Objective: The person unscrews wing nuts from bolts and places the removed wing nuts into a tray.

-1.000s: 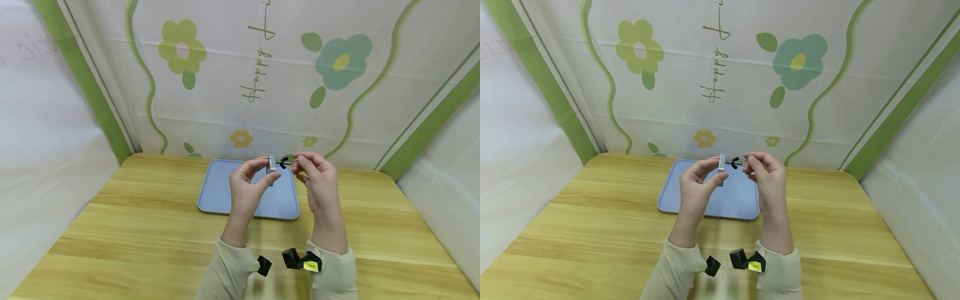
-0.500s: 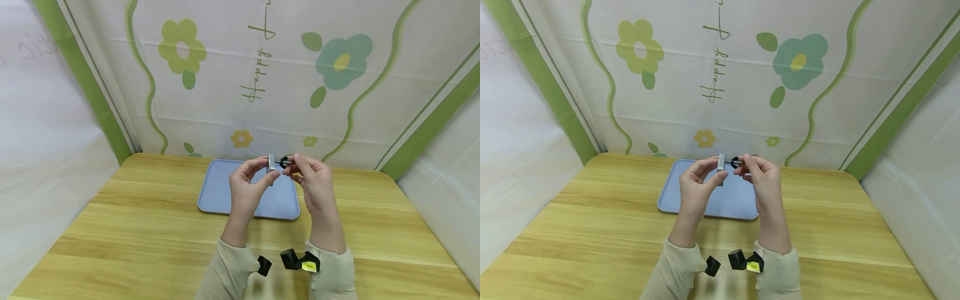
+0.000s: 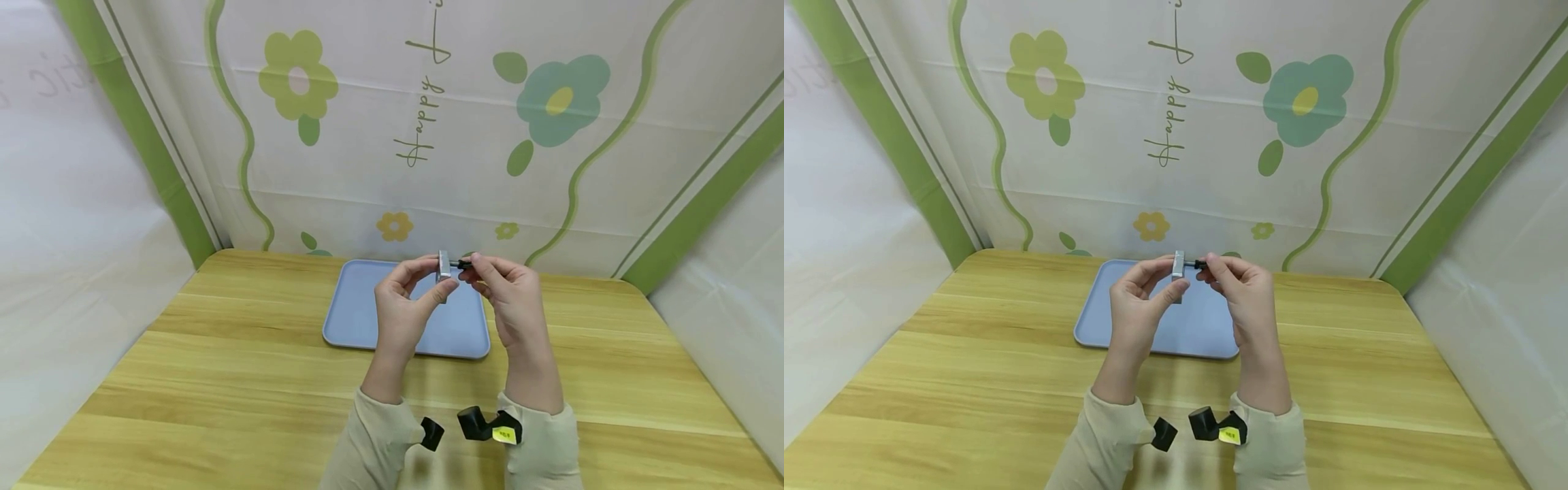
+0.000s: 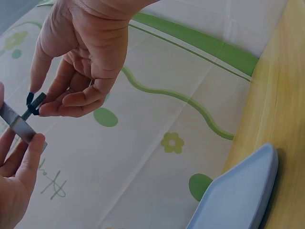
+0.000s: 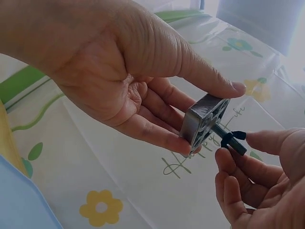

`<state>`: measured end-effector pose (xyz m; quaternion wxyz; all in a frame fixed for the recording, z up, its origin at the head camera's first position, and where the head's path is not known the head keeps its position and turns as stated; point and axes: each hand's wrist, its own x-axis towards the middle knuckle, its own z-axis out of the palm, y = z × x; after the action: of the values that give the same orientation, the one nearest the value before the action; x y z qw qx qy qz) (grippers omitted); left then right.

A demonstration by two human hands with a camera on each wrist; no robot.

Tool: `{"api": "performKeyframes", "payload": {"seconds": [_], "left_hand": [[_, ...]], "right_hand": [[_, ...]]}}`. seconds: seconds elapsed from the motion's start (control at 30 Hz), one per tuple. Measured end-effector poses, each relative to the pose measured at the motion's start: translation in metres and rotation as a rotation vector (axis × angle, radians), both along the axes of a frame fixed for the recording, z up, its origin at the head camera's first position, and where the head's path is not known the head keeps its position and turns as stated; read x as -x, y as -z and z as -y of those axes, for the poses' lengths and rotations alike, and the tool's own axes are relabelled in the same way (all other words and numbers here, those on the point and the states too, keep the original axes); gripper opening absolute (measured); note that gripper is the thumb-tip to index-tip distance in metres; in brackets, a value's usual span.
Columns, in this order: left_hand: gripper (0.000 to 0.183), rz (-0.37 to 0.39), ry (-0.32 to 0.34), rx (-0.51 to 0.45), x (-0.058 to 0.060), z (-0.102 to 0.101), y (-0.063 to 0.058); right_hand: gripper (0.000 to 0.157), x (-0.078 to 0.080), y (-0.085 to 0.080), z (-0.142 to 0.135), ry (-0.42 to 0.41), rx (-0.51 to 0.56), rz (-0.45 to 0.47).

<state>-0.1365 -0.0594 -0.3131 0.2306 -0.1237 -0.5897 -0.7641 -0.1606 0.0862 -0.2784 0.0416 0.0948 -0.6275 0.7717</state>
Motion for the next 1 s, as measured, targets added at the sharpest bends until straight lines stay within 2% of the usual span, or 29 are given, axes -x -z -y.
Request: {"api": "performKeyframes", "payload": {"seconds": [0.33,0.63,0.8,1.0], "left_hand": [[0.033,0.000,-0.002,-0.002,0.0002,-0.0005,-0.0003],[0.034,-0.005,0.001,0.001,-0.0001,-0.0006,0.0005],[0.035,-0.012,-0.005,0.006,0.0001,-0.0007,0.0007],[0.034,-0.011,-0.012,0.011,0.0004,-0.0017,0.0004]], "right_hand": [[0.023,-0.0006,-0.0004,-0.0025,-0.041,0.004,-0.018],[0.025,0.0004,0.0023,-0.0028,-0.042,0.009,-0.112],[0.033,0.0007,0.0028,-0.0024,-0.032,-0.023,-0.154],[0.032,0.0008,0.0042,-0.0031,-0.035,-0.073,-0.191]]}}
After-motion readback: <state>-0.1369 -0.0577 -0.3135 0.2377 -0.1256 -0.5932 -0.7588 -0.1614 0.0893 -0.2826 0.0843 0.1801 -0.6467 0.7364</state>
